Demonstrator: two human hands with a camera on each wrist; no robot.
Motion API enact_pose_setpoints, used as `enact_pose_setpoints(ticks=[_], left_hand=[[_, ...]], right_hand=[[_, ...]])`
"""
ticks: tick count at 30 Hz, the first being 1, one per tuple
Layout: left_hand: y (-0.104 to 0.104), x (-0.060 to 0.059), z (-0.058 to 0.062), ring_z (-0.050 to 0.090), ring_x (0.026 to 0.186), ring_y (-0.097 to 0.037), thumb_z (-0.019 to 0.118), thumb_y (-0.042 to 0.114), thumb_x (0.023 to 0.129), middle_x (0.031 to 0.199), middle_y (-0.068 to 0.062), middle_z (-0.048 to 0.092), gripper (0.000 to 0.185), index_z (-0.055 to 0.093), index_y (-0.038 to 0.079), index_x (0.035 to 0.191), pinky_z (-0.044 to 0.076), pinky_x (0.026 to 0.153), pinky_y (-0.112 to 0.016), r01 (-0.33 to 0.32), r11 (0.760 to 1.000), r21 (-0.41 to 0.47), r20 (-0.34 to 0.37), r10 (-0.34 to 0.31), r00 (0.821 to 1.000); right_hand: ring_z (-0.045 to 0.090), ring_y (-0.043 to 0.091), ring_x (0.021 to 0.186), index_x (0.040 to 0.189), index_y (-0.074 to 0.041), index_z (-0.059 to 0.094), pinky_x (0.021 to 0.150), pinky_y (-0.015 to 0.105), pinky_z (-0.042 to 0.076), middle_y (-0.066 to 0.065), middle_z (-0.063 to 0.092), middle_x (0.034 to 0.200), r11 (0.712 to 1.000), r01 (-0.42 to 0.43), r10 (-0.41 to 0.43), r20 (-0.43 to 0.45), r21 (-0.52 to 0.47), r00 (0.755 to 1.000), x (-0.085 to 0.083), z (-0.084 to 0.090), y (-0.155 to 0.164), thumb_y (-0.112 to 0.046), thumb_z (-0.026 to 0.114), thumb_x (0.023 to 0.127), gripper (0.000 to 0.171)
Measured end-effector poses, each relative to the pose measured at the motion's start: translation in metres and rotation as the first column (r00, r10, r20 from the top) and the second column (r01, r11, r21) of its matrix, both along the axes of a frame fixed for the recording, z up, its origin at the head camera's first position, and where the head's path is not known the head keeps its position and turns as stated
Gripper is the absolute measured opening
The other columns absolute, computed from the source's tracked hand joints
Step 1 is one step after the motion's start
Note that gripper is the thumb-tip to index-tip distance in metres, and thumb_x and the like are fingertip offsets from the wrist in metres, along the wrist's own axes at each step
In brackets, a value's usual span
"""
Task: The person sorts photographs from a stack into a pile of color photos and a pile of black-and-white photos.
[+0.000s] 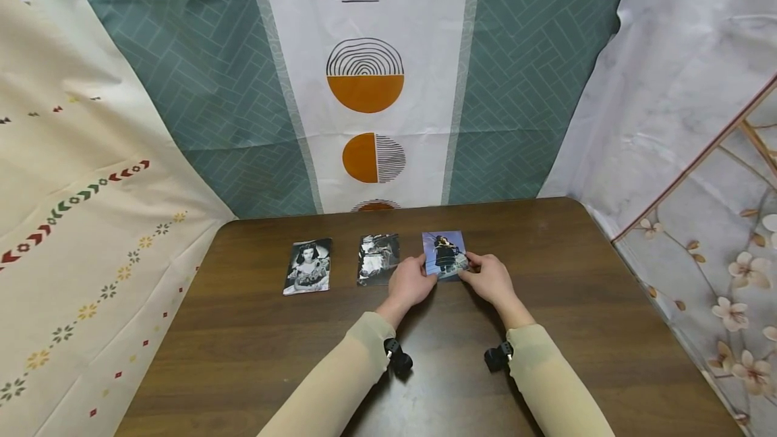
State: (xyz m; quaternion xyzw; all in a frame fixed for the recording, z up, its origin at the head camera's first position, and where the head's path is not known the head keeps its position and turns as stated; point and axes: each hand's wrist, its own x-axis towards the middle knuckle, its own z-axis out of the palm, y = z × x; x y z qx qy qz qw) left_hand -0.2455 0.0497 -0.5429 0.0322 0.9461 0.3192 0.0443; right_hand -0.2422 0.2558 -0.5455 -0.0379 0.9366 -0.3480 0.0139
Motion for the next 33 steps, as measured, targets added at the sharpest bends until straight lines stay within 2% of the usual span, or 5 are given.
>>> enact_pose_setpoints(ticks=[10,14,18,26,33], left_hand=[[-0.005,0.001,0.002,0.069,0.115,-0.029,0.069,0.031,0.096,0.13,-0.01,0.071,0.058,0.063,0.013,0.151,0.057,0.086,-0.045,0.019,1.0,0.014,-0.025,-0.018,1.0],[-0.007,0.001,0.002,0.069,0.092,-0.02,0.069,0.029,0.096,0.101,-0.003,0.072,0.057,0.064,0.011,0.15,0.054,0.074,-0.038,0.05,0.997,0.062,-0.036,-0.048,0.998],[-0.01,0.001,0.003,0.054,0.07,-0.012,0.07,0.025,0.096,0.076,0.006,0.059,0.056,0.065,0.008,0.148,0.045,0.065,-0.031,0.074,0.987,0.141,-0.036,-0.069,0.997],[-0.015,0.002,0.003,0.049,0.069,-0.007,0.072,0.019,0.096,0.078,0.008,0.057,0.05,0.068,0.004,0.144,0.044,0.07,-0.027,0.081,0.955,0.285,-0.035,-0.074,0.997],[-0.018,0.007,0.001,0.048,0.065,-0.005,0.072,0.014,0.097,0.077,0.007,0.057,0.046,0.069,0.001,0.141,0.044,0.067,-0.026,0.096,0.916,0.39,-0.043,-0.086,0.995]], right_hand=[[0.063,0.04,0.11,0.149,0.006,0.058,0.096,0.058,0.05,0.025,0.069,0.126,0.999,-0.004,0.006,0.063,-0.044,0.998,-0.003,0.003,0.004,-0.025,0.075,0.1,0.06],[0.063,0.037,0.109,0.148,0.005,0.059,0.097,0.056,0.05,0.024,0.069,0.126,0.998,0.008,-0.002,0.088,-0.07,0.996,-0.003,0.004,0.005,-0.025,0.074,0.101,0.058],[0.063,0.037,0.109,0.146,0.006,0.061,0.097,0.055,0.05,0.023,0.07,0.124,0.996,0.024,-0.016,0.09,-0.091,0.996,-0.003,0.004,0.006,-0.025,0.074,0.101,0.056],[0.061,0.036,0.113,0.148,0.005,0.059,0.097,0.05,0.049,0.024,0.068,0.129,0.984,0.074,-0.056,0.116,-0.159,0.992,-0.001,0.006,0.003,-0.024,0.073,0.102,0.056],[0.059,0.038,0.119,0.149,0.004,0.059,0.098,0.045,0.049,0.025,0.064,0.135,0.97,0.083,-0.054,0.129,-0.229,0.99,0.0,0.008,0.003,-0.022,0.068,0.105,0.052]])
